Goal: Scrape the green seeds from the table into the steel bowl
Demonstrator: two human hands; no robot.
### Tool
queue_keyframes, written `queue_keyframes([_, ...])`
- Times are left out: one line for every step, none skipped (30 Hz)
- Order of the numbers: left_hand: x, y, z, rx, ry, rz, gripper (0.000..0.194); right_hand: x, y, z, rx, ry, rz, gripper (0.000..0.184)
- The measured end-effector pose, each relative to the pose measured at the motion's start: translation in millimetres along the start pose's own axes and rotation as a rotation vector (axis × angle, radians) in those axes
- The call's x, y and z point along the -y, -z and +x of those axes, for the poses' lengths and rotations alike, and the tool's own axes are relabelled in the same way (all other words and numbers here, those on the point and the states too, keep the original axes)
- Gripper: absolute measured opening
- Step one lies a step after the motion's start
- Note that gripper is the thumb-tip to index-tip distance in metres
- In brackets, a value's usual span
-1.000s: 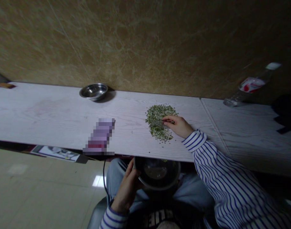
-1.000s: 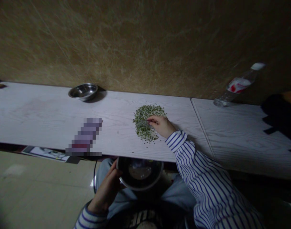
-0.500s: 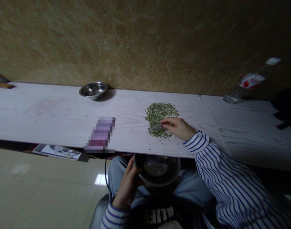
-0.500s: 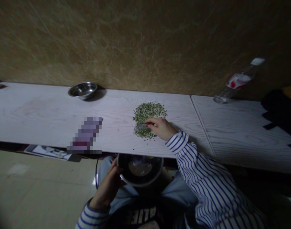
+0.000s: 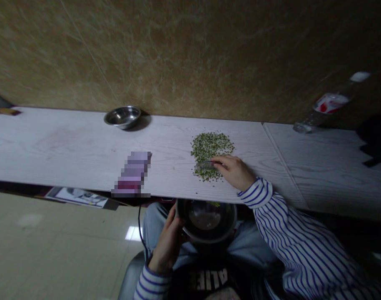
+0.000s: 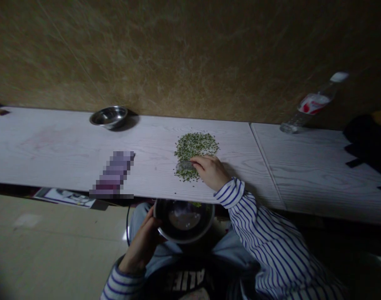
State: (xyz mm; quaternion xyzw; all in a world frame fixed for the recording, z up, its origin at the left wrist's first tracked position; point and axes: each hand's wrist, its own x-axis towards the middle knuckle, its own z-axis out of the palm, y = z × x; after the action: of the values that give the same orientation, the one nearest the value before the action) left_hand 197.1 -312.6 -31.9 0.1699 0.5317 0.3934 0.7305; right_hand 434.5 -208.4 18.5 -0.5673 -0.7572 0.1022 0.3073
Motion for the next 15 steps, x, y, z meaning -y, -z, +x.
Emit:
queue_keyframes([0,0.1,0,-0.001,0.000,0.001,0.077,1,0,-2,-0.005,0.011,-0.003,0.023])
queue_keyframes([1,0.3,0,0.002,-0.001,0.001,0.077,3,0,-4,-0.008,0.025,-0.004,0.023])
queue_keyframes([1,0.4,1,0.005,-0.001,0.000,0.077,4,-1,-6,-0.009,0.038,-0.006,0.023])
queue_keyframes([1,0.6,1,0.005,0.000,0.001,0.077,5,-1,-8,-0.011,0.050,-0.010,0.023])
queue_keyframes([2,0.7,1,0.003,0.001,0.004,0.077,6,-1,-10,-0.011,0.059,-0.015,0.022])
queue_keyframes([2,0.7,1,0.000,0.003,0.010,0.077,7,-1,-12,-0.012,0.066,-0.021,0.022])
queue_keyframes([2,0.6,1,-0.002,0.004,0.015,0.077,7,-1,-14,-0.014,0.069,-0.027,0.021])
queue_keyframes([2,0.5,0,-0.002,0.006,0.020,0.076,8,-1,-16,-0.016,0.069,-0.032,0.021])
queue_keyframes([2,0.2,0,-0.001,0.007,0.022,0.076,8,-1,-18,-0.015,0.070,-0.036,0.021])
queue_keyframes([2,-0.1,-1,0.003,0.007,0.022,0.076,9,-1,-20,-0.011,0.072,-0.040,0.021])
queue_keyframes([2,-0.5,-1,0.008,0.005,0.020,0.076,9,-1,-22,-0.006,0.074,-0.043,0.021])
queue_keyframes([2,-0.9,-1,0.010,0.002,0.016,0.075,10,-1,-24,-0.002,0.076,-0.044,0.022])
queue_keyframes([1,-1.3,-2,0.011,0.001,0.014,0.075,11,-1,-26,0.002,0.079,-0.043,0.023])
queue_keyframes([1,-1.6,-2,0.009,0.003,0.012,0.075,11,-1,-28,-0.001,0.083,-0.039,0.023])
queue_keyframes([1,-1.8,-2,0.006,0.006,0.013,0.076,12,-1,-31,-0.007,0.087,-0.034,0.023])
